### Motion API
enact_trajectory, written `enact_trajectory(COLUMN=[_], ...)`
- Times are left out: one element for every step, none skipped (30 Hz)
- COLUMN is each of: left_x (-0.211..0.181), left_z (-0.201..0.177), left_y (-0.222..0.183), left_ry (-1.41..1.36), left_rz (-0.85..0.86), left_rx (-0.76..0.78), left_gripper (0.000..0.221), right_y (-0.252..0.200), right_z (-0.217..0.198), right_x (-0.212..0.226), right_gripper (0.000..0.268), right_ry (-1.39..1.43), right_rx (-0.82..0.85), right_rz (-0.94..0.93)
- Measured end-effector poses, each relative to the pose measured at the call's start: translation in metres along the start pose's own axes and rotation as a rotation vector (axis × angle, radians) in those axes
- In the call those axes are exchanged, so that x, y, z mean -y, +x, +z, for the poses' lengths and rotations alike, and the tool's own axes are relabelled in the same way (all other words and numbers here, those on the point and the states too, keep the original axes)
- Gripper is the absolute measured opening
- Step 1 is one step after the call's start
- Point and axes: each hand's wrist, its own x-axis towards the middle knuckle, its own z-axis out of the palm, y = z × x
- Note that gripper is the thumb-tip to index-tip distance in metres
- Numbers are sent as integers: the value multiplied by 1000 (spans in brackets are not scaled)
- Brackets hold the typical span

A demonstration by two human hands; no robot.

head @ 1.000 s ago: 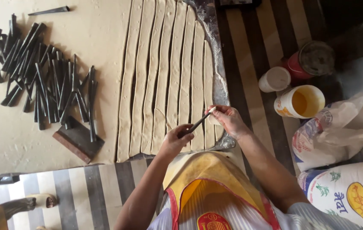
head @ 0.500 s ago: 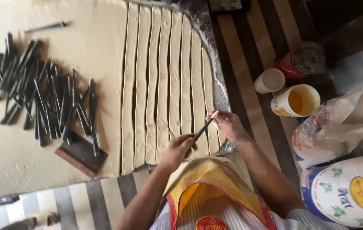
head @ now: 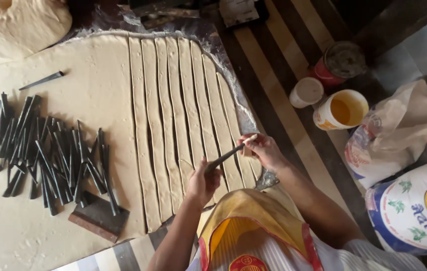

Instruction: The recorder wraps strips of dough around conical metal molds to create cream horn shells.

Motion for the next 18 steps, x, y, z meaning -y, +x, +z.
enact_trajectory(left_x=[3,6,10,8,5,3,5,8,9,12,14,16,10,3,-4,1,7,13], left_z=[-2,-5,-10,-4,1,6,-2,-8,-14,-14,-16,-18,-8,2,14,2,-9,-21], left_y=[2,5,4,0,-5,-10,-9,-9,-7,-5,-4,-4,-12,-21,-26,-18,-10,-2], left_ry=[-9,108,223,212,171,128,120,158,201,198,185,173,173,163,154,156,206,257], left_rz=[3,89,174,175,187,199,202,137,75,79,160,242,241,168,93,91,106,121], left_rx=[1,-33,-75,-81,-77,-73,-77,-27,29,29,58,89,85,56,34,36,47,57], left_gripper=[29,26,23,23,17,21,21,27,42,42,28,21,21,24,27,27,26,27], right_y=[0,0,-2,0,3,5,4,2,2,0,-2,-4,-9,-14,-17,-14,-13,-11], right_z=[-2,-3,-5,-10,-15,-20,-18,-16,-14,-11,-8,-4,4,12,19,15,11,7], right_x=[-1,-2,-5,-12,-19,-26,-25,-24,-22,-20,-20,-21,-17,-12,-6,-10,-14,-19], right_gripper=[28,27,27,27,26,26,26,24,23,23,24,26,26,26,26,26,27,28], right_ry=[-8,17,43,36,-87,-211,-216,-116,-13,-16,-18,-21,-18,-38,-61,-60,-98,-136], right_rx=[4,28,53,58,36,14,21,37,51,55,49,44,45,-9,-67,-70,-1,68], right_rz=[3,-3,-2,7,-20,-48,-42,-69,-102,-101,-70,-40,-36,-23,-15,-18,-117,-217])
